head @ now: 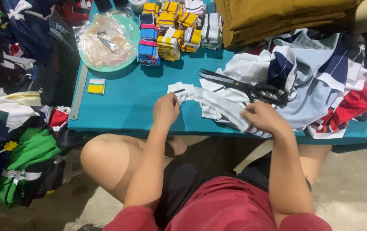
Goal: The person sits on the floor and uses large shears to cut a white and blue striped shirt into strips. They fold the cut fabric and place it on a stack of similar items on the table.
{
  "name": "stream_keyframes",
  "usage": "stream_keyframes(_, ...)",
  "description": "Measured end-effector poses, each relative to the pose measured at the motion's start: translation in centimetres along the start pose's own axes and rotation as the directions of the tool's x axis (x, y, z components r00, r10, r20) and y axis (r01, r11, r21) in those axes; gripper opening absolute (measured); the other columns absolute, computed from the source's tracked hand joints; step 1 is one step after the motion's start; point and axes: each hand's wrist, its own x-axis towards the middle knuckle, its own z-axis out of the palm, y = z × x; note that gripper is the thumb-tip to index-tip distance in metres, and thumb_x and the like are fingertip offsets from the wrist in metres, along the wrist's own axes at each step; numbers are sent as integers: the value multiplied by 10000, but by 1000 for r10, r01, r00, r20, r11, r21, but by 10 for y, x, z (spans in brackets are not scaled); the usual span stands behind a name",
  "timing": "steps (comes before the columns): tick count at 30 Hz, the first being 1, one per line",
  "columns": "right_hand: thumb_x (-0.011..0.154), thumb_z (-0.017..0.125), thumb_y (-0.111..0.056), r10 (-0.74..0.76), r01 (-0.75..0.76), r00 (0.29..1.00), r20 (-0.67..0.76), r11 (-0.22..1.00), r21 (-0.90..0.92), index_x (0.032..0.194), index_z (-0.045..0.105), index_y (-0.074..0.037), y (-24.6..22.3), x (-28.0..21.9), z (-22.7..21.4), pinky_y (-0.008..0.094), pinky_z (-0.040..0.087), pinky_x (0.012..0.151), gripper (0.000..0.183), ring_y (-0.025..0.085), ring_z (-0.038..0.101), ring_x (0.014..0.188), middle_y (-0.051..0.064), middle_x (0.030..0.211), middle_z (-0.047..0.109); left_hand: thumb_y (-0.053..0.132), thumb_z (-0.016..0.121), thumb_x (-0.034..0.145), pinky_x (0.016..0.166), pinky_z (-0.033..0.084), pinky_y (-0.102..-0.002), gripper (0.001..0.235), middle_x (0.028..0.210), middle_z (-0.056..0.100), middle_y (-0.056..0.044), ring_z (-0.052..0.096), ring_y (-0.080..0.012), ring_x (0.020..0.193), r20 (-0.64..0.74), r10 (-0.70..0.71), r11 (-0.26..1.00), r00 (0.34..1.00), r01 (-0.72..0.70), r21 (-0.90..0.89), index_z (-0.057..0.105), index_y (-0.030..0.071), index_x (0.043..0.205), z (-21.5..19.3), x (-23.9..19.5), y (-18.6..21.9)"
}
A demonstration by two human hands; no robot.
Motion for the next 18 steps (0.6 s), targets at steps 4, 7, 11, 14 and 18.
stream_keyframes(4, 1002, 527, -252, 73, -86, 995, -67, 970, -227, 1091, 807, -64, 34, 35, 19, 405, 587, 691, 348, 238, 772, 588, 66, 596, 759, 136, 755, 898, 665, 607, -407, 69, 797, 746, -116, 750, -294, 811, 48, -47, 980, 998, 55, -191, 719, 78, 887, -2, 3, -3)
stream_keyframes(7, 1094, 455, -396, -173, 47, 886, -431, 957, -287, 1129, 752, -193, 57, 66, 43, 492, 550, 773, 362, 394, 751, 817, 154, 769, 748, 108, 723, 904, 687, 602, -430, 36, 806, 742, -120, 736, -273, 834, 107, -81, 900, 991, 119, -419, 745, 82, 892, -11, 3, 3)
stream_keyframes(11, 1048, 515, -211, -445, 446, 833, -328, 892, -78, 1076, 690, -125, 29, 41, 50, 501, 542, 829, 197, 386, 727, 830, 124, 787, 754, 126, 735, 917, 747, 640, -356, 79, 872, 714, -77, 696, -189, 870, 132, -112, 533, 985, 172, -829, 737, 65, 967, 4, 10, 6)
stream_keyframes(14, 1002, 573, -180, -415, 442, 895, -160, 873, 206, 1252, 654, -63, 13, 35, 50, 505, 587, 819, 287, 393, 724, 943, 218, 941, 761, 71, 759, 896, 742, 661, -323, 86, 838, 658, 16, 684, -119, 800, 167, -66, 109, 984, 174, -979, 689, 116, 921, -2, -2, 39)
stream_keyframes(18, 1038, 484, -356, -146, 114, 989, -26, 636, 763, 1456, 553, -62, -8, 23, 72, 539, 554, 960, 516, 323, 638, 1229, 201, 1264, 664, 135, 895, 803, 811, 609, -398, 266, 888, 705, -88, 703, -199, 971, 226, 161, 372, 961, 153, -916, 652, 28, 816, 48, -15, 50)
